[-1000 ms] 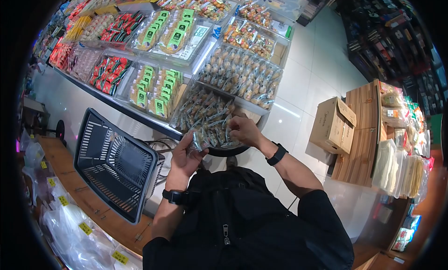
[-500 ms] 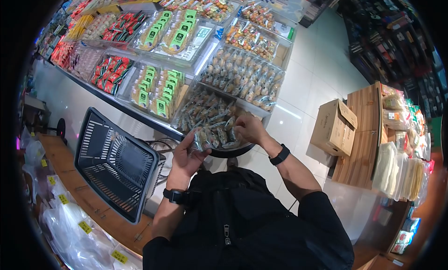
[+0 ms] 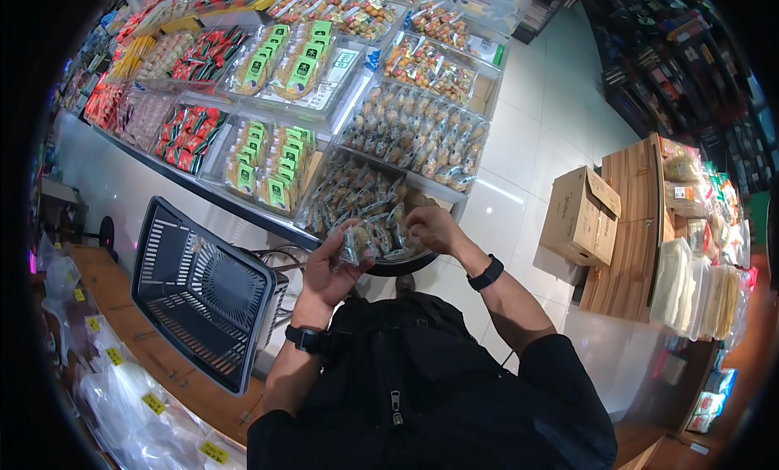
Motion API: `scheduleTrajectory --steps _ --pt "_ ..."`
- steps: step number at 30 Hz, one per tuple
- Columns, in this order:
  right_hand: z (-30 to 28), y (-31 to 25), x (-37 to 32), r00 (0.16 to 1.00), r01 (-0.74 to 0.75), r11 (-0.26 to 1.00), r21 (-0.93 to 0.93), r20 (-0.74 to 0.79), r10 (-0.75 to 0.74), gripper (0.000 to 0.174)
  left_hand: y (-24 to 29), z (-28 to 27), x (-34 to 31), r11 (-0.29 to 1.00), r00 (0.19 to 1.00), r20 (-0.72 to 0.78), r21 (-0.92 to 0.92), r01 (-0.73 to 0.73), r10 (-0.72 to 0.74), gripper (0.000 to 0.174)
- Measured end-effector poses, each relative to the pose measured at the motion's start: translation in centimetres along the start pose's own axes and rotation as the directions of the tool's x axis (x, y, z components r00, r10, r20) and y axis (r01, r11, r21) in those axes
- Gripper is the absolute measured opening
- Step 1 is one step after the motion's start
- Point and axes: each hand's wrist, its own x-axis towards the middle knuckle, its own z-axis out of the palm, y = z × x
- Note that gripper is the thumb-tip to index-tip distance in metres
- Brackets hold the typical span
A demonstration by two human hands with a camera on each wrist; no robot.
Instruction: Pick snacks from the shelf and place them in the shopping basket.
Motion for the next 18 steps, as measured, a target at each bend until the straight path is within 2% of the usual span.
scheduleTrajectory --steps 2,5,8,11,14,18 --pt "-0.2 -0.4 -0.2 0.998 -0.054 0.999 -0.007 0.012 0.054 0.022 0.0 0.0 0.1 1.000 1.000 0.008 -0.009 0.015 -0.015 0.042" --pt "0.0 -0.2 0.0 1.000 -0.009 0.997 -0.078 -0.026 0.007 0.021 0.0 0.2 0.0 0.999 1.000 0.009 -0.013 0.030 -0.030 0.043" --pt "-0.9 -1.4 -0.5 0.992 -0.098 0.995 -0.003 -0.078 0.098 0.021 -0.2 0.2 0.0 1.000 0.999 0.031 0.003 0.028 -0.029 0.045" --pt "-1.6 -3.0 -0.8 0.990 -0.044 0.998 0.047 -0.134 0.050 0.018 -0.3 -0.2 0.1 0.999 0.998 0.055 0.038 0.024 -0.026 0.047" --pt "-0.8 -2.0 -0.6 0.996 0.006 1.000 0.018 -0.092 -0.004 0.022 -0.6 0.3 0.2 0.998 0.999 0.048 0.057 0.023 -0.026 0.047" --pt "-0.9 -1.3 -0.5 0.981 0.003 1.000 0.022 -0.192 0.001 0.018 -0.6 0.2 0.1 0.999 0.999 0.045 0.048 0.017 -0.019 0.046"
